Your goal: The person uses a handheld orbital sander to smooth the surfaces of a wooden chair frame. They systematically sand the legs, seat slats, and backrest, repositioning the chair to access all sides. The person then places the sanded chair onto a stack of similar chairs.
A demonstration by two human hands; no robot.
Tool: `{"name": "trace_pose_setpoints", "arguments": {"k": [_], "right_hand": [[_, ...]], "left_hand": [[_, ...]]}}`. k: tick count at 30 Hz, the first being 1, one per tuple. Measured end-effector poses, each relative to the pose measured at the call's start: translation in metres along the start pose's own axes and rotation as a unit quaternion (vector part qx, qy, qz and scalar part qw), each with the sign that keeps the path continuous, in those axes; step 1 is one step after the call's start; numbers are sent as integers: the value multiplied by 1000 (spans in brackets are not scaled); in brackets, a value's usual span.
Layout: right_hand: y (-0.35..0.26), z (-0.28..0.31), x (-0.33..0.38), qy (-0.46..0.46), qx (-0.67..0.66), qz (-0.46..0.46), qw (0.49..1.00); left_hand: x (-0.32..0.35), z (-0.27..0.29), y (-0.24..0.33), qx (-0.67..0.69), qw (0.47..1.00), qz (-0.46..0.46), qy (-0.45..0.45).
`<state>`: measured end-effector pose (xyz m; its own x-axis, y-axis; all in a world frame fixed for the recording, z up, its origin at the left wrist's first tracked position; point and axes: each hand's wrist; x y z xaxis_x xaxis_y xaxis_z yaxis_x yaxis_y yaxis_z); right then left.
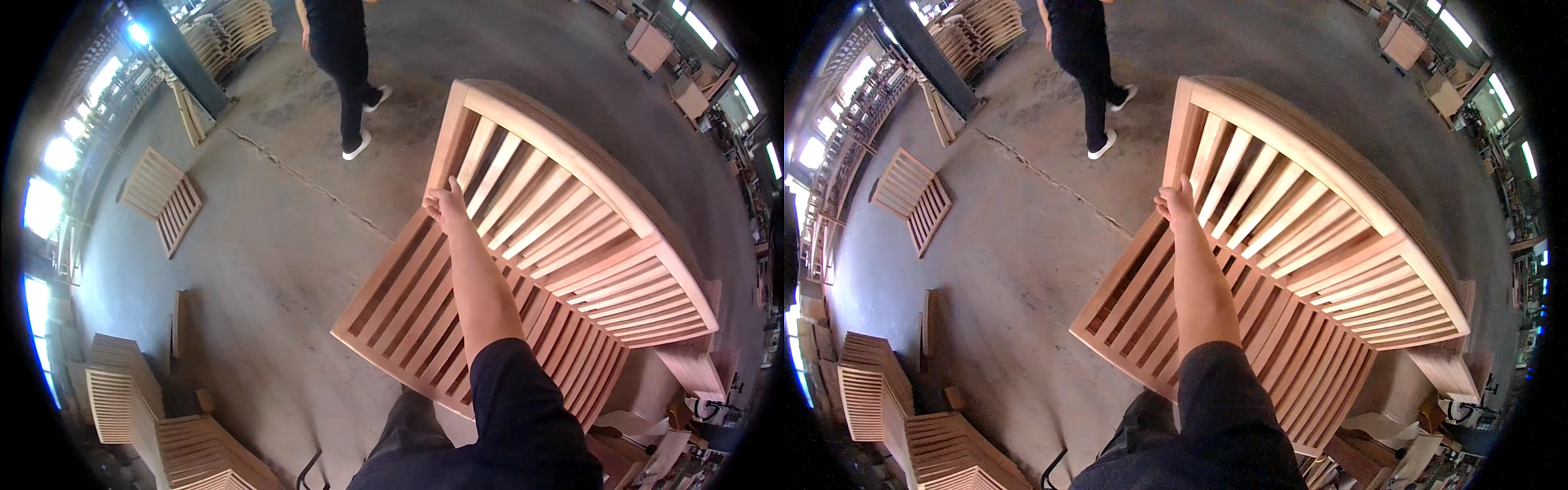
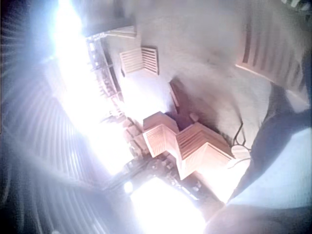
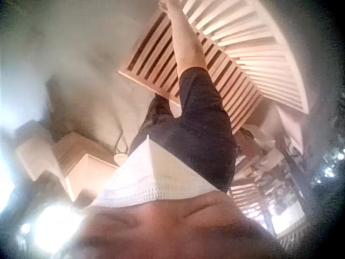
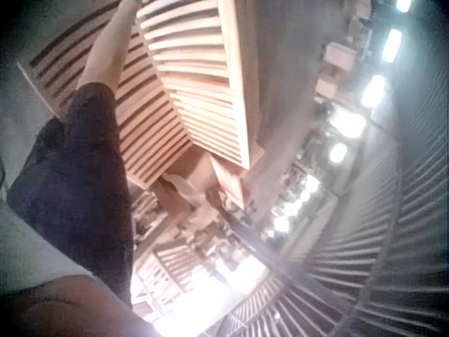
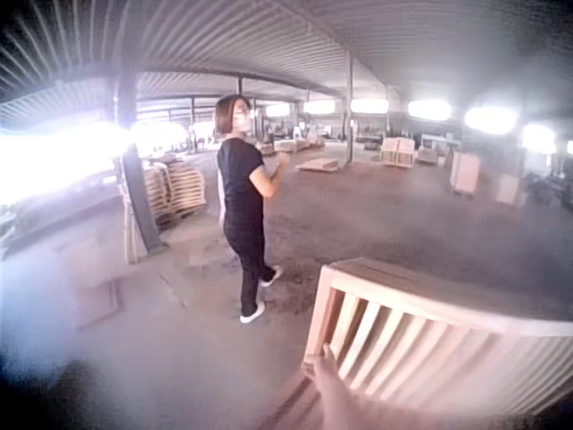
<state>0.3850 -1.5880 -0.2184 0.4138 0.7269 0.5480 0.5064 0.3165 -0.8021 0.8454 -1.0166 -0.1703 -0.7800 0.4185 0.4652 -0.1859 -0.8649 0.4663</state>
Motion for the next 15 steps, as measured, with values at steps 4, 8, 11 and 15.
{"name": "trace_pose_setpoints", "arguments": {"k": [4,8,11,15], "right_hand": [[-2,-19,-39,8,-10,-19,1000],[-3,-20,-68,24,-12,-31,999],[-4,-30,-71,22,-15,-26,999],[5,-43,-68,55,-7,42,998]], "left_hand": [[-22,-2,45,-24,999,-22,8],[-42,-2,75,-41,998,-44,21],[-53,-2,92,-50,996,-59,36],[-75,6,117,-55,991,-103,67]]}}
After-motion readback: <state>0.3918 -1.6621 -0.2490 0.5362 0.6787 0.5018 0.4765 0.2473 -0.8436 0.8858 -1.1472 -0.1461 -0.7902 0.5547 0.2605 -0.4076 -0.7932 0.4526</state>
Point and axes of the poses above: each hand's wrist, its own x-axis away from the middle knuckle, its own z-axis out of the back of the hand, y = z × x, and after that the axes turned 15 degrees about y, right-handed
